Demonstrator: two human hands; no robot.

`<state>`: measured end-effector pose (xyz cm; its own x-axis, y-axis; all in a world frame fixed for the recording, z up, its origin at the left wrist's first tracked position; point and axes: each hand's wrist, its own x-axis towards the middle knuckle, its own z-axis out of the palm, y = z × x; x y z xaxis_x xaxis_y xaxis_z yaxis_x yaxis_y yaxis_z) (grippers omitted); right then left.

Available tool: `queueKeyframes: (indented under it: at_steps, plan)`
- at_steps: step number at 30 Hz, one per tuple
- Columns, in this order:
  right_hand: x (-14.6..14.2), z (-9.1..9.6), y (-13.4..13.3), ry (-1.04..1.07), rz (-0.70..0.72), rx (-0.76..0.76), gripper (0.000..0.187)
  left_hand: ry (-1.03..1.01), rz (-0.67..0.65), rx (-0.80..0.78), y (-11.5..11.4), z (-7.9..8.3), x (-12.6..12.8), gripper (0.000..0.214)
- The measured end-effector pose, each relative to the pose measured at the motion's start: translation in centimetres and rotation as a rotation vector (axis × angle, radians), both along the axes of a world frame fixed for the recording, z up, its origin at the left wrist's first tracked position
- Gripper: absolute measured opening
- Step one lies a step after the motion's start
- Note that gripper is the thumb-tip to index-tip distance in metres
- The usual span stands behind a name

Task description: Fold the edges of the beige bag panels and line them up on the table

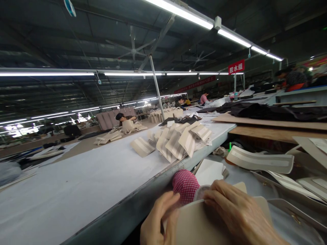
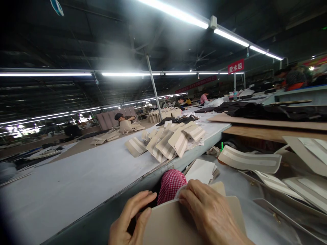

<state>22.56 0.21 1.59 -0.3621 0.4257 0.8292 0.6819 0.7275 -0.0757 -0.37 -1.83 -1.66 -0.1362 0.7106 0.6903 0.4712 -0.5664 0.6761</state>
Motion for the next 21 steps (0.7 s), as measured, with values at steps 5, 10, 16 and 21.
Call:
queueKeyframes:
  at_steps: [5,10,16,21]
  plan:
    - [-0.8,-0.8,-0.5,-0.045,0.033,-0.056,0.034,0.706,0.096,0.319,1.0,1.2,2.1,0.04]
    - [-0.6,-0.3,-0.5,-0.077,0.07,-0.058,0.022,0.757,0.067,0.134,1.4,1.4,4.2,0.047]
    - [2.6,1.5,-0.3,0.156,-0.038,0.008,0.02,0.491,0.006,-0.106,1.5,2.2,0.4,0.035]
    - [4.0,1.3,0.6,0.392,-0.02,-0.339,0.034,0.307,-0.122,-0.127,1.3,1.7,-1.7,0.038]
